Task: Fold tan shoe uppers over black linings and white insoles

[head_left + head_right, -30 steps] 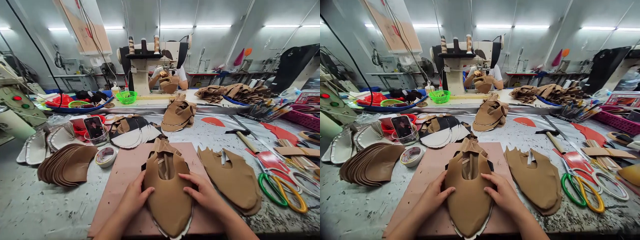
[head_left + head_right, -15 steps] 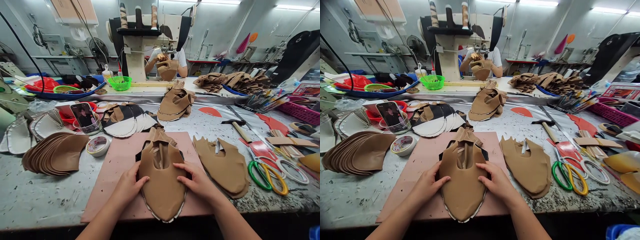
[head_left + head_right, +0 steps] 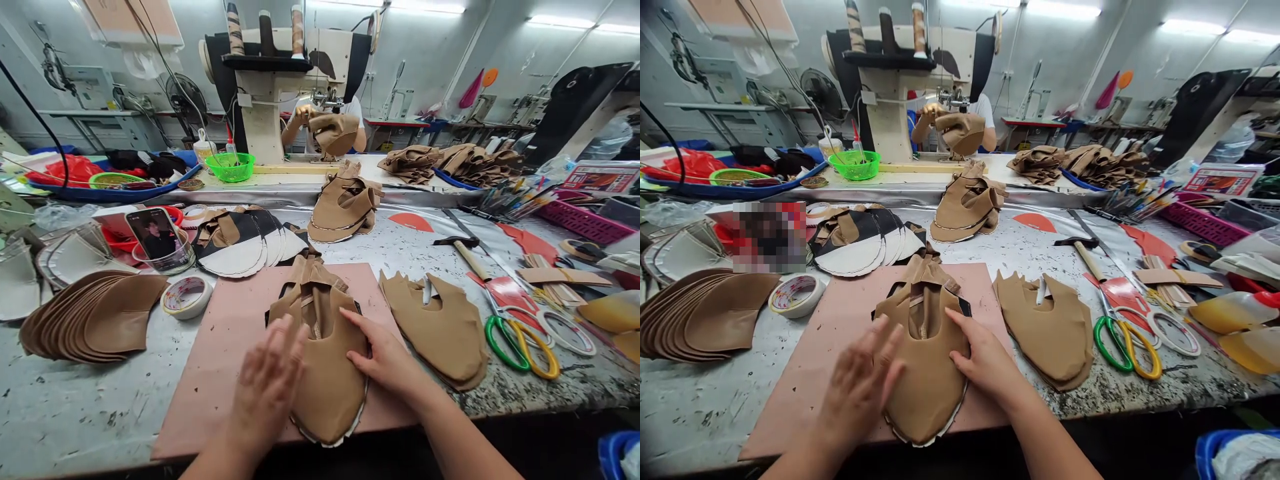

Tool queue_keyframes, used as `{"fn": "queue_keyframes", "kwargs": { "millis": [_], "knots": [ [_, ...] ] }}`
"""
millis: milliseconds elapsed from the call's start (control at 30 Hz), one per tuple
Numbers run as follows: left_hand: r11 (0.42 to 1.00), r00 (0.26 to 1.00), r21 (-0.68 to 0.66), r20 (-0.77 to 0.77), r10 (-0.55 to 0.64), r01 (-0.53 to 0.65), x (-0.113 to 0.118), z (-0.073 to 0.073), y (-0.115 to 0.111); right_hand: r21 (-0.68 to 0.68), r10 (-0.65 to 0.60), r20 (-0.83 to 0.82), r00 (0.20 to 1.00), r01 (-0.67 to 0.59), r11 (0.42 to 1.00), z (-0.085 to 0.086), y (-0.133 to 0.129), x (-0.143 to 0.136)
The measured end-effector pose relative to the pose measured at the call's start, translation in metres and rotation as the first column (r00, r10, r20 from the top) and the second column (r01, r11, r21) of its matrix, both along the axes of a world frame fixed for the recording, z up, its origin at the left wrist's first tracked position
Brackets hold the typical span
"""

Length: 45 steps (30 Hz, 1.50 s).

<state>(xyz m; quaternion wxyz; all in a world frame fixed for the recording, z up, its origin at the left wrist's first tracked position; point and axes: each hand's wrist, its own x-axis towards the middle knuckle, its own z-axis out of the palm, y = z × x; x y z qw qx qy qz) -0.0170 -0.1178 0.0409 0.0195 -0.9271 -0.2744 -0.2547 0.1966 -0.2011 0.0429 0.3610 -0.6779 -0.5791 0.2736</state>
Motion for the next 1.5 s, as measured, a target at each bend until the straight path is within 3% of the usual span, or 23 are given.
{"fn": "queue_keyframes", "kwargs": {
  "millis": [33,100,200,300,467,567,667,767,867,1033,1200,1367,1433,1500],
  "knots": [
    [0.990,0.988,-0.006,-0.058,-0.140,0.140,0.005,0.000,-0.007,0.009,0.003,-0.025,1.000,-0.003,1.000,-0.001,0.002,0.002],
    [0.917,0.900,-0.128,-0.183,-0.395,0.377,0.014,0.000,-0.019,0.009,-0.012,-0.117,0.993,0.013,1.000,-0.002,0.009,0.010],
    [0.835,0.790,-0.296,-0.288,-0.541,0.464,0.022,-0.001,-0.025,-0.016,-0.129,-0.267,0.955,0.130,0.991,-0.005,0.025,0.027],
    [0.843,0.783,-0.319,-0.329,-0.527,0.434,0.028,0.005,-0.024,-0.064,-0.168,-0.319,0.933,0.156,0.986,-0.007,0.040,0.041],
    [0.916,0.821,-0.273,-0.420,-0.388,0.293,0.056,0.021,-0.024,-0.107,-0.197,-0.254,0.947,0.175,0.979,-0.007,0.053,0.045],
    [0.947,0.831,-0.218,-0.458,-0.314,0.238,0.076,0.017,-0.022,-0.107,-0.226,-0.178,0.958,0.210,0.972,-0.007,0.054,0.041],
    [0.960,0.861,-0.124,-0.425,-0.281,0.252,0.084,0.005,-0.019,-0.086,-0.246,-0.096,0.964,0.239,0.967,-0.008,0.053,0.037],
    [0.965,0.877,-0.062,-0.406,-0.258,0.255,0.083,-0.005,-0.019,-0.048,-0.251,-0.012,0.968,0.250,0.967,-0.011,0.052,0.036],
    [0.975,0.868,-0.091,-0.445,-0.220,0.201,0.082,-0.005,-0.021,-0.032,-0.251,0.041,0.967,0.252,0.967,-0.013,0.052,0.036],
    [0.958,0.835,-0.244,-0.488,-0.255,0.150,0.082,0.004,-0.019,-0.027,-0.233,0.081,0.969,0.236,0.971,-0.018,0.051,0.035],
    [0.903,0.840,-0.393,-0.418,-0.346,0.176,0.072,0.012,-0.015,0.034,-0.179,0.050,0.982,0.178,0.983,-0.026,0.048,0.034],
    [0.897,0.810,-0.341,-0.417,-0.412,0.281,0.049,0.012,-0.022,0.114,0.141,-0.070,0.988,-0.132,0.985,-0.013,0.023,0.026],
    [0.888,0.773,-0.296,-0.444,-0.453,0.351,0.042,0.010,-0.026,0.074,0.146,-0.071,0.987,-0.140,0.987,-0.007,0.012,0.020],
    [0.894,0.768,-0.235,-0.456,-0.449,0.382,0.043,0.009,-0.027,0.051,0.036,-0.064,0.997,-0.033,0.998,-0.005,0.007,0.014]
  ]
}}
